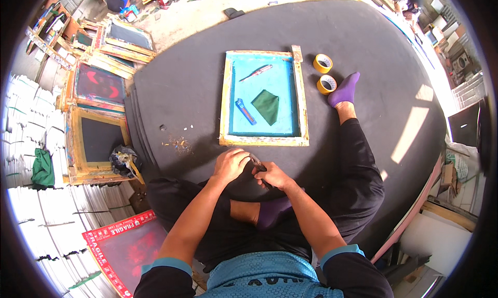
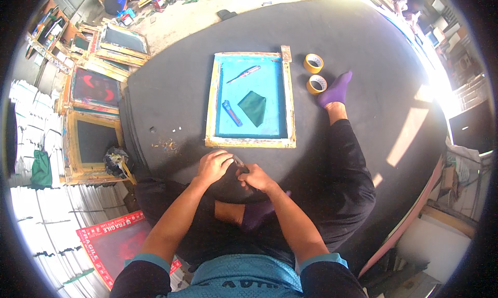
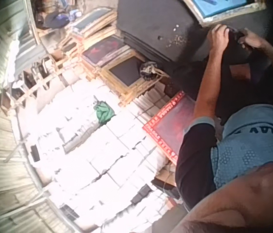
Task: The person sits on the floor and uses a utility knife to trim the edges of a wooden screen printing frame. They carefully cut along the frame's perimeter, removing excess material.
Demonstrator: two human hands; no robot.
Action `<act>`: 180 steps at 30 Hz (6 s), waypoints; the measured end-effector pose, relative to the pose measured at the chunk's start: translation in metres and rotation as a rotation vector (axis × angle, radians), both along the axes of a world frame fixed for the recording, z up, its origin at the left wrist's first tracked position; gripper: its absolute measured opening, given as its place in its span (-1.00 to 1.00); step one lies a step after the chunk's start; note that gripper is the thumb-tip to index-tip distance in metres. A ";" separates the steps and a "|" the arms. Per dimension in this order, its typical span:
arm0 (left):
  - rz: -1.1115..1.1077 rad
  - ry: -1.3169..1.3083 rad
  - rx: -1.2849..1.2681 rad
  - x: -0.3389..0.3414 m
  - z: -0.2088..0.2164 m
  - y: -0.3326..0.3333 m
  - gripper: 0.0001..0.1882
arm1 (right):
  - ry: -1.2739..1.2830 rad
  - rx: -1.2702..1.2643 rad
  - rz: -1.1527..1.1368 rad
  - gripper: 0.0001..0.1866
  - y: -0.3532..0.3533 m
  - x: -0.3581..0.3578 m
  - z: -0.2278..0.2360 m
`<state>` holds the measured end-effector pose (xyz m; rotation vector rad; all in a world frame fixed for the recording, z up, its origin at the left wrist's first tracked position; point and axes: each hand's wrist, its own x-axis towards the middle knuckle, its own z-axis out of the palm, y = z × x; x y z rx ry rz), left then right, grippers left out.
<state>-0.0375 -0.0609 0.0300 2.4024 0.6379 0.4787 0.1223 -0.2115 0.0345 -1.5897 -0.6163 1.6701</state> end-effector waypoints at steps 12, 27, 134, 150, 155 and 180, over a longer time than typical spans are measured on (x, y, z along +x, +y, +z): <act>0.331 0.124 -0.051 -0.021 -0.008 0.013 -0.87 | -0.010 -0.136 -0.065 -0.53 -0.009 0.012 0.015; 0.959 0.444 -0.268 -0.058 -0.012 0.065 -0.60 | -0.206 -0.293 -0.225 -0.60 -0.003 0.057 -0.007; 0.663 -0.090 -0.459 -0.032 -0.069 0.030 -0.57 | -0.653 -0.409 -0.086 -0.53 0.011 0.061 0.005; 0.620 -0.061 -0.456 -0.034 -0.068 0.029 -0.46 | -0.942 -0.342 -0.100 -0.47 -0.003 0.043 -0.030; 0.549 0.003 -0.269 -0.045 -0.087 0.031 -0.32 | -0.882 -0.346 -0.110 -0.47 0.003 0.042 -0.026; 0.413 0.031 -0.371 -0.040 -0.062 0.028 -0.20 | -0.734 -0.312 -0.139 -0.64 0.003 0.056 -0.028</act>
